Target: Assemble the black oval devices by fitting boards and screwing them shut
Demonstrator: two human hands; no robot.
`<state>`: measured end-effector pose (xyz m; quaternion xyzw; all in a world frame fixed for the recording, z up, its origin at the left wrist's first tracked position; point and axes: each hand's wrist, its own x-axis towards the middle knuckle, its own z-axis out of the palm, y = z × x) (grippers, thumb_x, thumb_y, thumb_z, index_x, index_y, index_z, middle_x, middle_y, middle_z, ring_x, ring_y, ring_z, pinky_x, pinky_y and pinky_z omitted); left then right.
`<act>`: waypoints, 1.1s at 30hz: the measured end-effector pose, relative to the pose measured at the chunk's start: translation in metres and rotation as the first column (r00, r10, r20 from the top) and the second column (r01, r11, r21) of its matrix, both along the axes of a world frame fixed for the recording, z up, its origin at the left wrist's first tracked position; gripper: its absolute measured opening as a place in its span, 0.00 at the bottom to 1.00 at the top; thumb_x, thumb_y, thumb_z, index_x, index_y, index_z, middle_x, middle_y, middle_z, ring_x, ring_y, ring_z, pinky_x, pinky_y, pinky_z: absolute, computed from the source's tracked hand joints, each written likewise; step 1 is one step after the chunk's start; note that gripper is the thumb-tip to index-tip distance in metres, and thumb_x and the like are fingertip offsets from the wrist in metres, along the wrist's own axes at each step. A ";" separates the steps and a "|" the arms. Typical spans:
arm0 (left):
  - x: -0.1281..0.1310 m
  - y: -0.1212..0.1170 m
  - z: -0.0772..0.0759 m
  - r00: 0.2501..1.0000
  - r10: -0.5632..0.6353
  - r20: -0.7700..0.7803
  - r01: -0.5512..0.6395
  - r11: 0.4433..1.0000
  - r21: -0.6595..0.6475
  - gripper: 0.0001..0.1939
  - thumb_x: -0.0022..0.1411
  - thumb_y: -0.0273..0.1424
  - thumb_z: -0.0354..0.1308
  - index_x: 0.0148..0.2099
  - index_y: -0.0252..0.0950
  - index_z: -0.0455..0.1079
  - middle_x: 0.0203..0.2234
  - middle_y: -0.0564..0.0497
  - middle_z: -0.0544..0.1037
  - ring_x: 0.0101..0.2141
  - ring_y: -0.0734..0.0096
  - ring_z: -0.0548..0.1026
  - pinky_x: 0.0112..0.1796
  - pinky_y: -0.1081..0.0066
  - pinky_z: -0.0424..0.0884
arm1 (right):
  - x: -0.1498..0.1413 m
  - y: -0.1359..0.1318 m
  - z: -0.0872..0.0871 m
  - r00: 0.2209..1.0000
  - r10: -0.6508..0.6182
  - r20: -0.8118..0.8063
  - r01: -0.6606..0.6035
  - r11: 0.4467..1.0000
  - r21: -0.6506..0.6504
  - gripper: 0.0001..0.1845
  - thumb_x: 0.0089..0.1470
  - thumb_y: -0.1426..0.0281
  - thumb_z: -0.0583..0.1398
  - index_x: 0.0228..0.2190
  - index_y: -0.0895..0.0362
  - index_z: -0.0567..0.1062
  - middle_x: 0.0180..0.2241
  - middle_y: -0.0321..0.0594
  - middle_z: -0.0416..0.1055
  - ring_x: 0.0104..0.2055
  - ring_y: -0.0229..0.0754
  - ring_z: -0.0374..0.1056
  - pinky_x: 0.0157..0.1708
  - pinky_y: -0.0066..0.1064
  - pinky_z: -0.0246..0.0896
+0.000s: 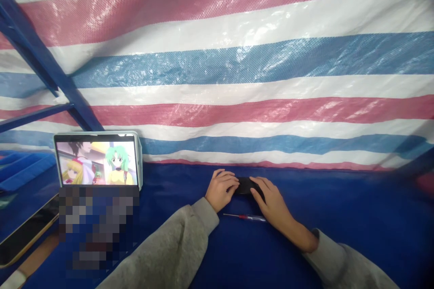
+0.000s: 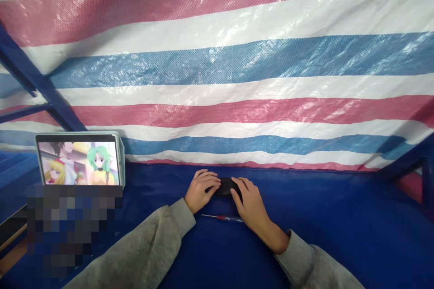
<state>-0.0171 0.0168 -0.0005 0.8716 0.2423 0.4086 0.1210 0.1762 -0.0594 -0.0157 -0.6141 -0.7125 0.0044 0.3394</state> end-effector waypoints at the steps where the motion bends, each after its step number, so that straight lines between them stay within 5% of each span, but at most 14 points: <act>1: 0.000 0.000 0.000 1.000 -0.002 0.001 0.002 1.000 0.004 0.07 0.63 0.24 0.57 0.36 0.38 0.76 0.35 0.52 0.81 0.43 0.65 0.76 0.52 0.56 0.62 | 0.000 0.000 0.000 1.000 0.002 -0.001 -0.002 1.000 -0.001 0.19 0.62 0.63 0.50 0.50 0.57 0.69 0.48 0.48 0.70 0.49 0.47 0.67 0.49 0.43 0.63; 33: 0.000 -0.001 0.002 0.999 -0.001 -0.040 0.001 1.000 0.010 0.08 0.63 0.24 0.55 0.36 0.38 0.74 0.35 0.50 0.80 0.44 0.65 0.75 0.51 0.58 0.63 | 0.001 0.001 -0.003 0.999 0.020 -0.026 -0.020 1.000 -0.005 0.19 0.62 0.63 0.49 0.51 0.55 0.69 0.48 0.49 0.69 0.50 0.48 0.66 0.50 0.45 0.62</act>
